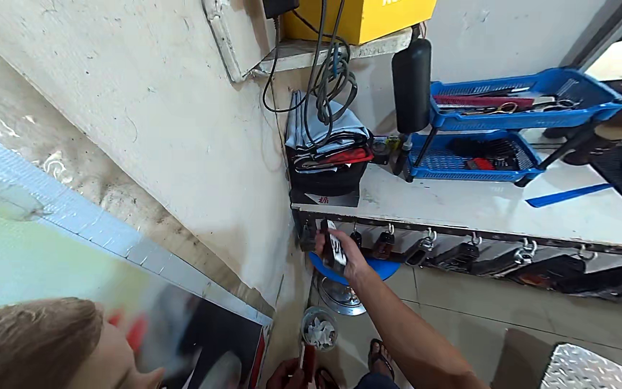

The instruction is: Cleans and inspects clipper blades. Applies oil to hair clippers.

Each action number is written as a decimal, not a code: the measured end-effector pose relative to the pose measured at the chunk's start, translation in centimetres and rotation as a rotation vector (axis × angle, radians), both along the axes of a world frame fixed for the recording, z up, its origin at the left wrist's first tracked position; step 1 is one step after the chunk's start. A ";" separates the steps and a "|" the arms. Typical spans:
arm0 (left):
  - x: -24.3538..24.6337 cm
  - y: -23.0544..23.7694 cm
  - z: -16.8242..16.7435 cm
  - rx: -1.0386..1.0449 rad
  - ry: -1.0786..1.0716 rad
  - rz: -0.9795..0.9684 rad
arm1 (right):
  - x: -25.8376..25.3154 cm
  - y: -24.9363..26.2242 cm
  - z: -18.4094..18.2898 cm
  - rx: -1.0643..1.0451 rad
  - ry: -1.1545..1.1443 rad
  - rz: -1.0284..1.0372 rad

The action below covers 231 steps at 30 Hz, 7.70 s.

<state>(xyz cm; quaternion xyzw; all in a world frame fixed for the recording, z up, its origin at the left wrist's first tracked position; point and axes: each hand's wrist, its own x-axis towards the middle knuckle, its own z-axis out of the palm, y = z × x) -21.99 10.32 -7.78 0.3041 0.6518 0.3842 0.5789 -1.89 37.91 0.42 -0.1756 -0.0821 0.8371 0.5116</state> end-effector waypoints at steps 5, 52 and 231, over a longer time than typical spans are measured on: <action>0.7 2.1 3.4 0.291 0.021 -0.007 | 1.8 0.6 2.1 0.301 -0.243 -0.061; 25.0 -4.8 9.1 0.835 0.371 -1.180 | 22.3 -46.1 -6.4 0.250 -1.421 -0.196; 31.8 -2.2 12.0 1.206 1.028 -1.542 | 20.0 -46.8 -4.2 -0.254 -0.633 -0.203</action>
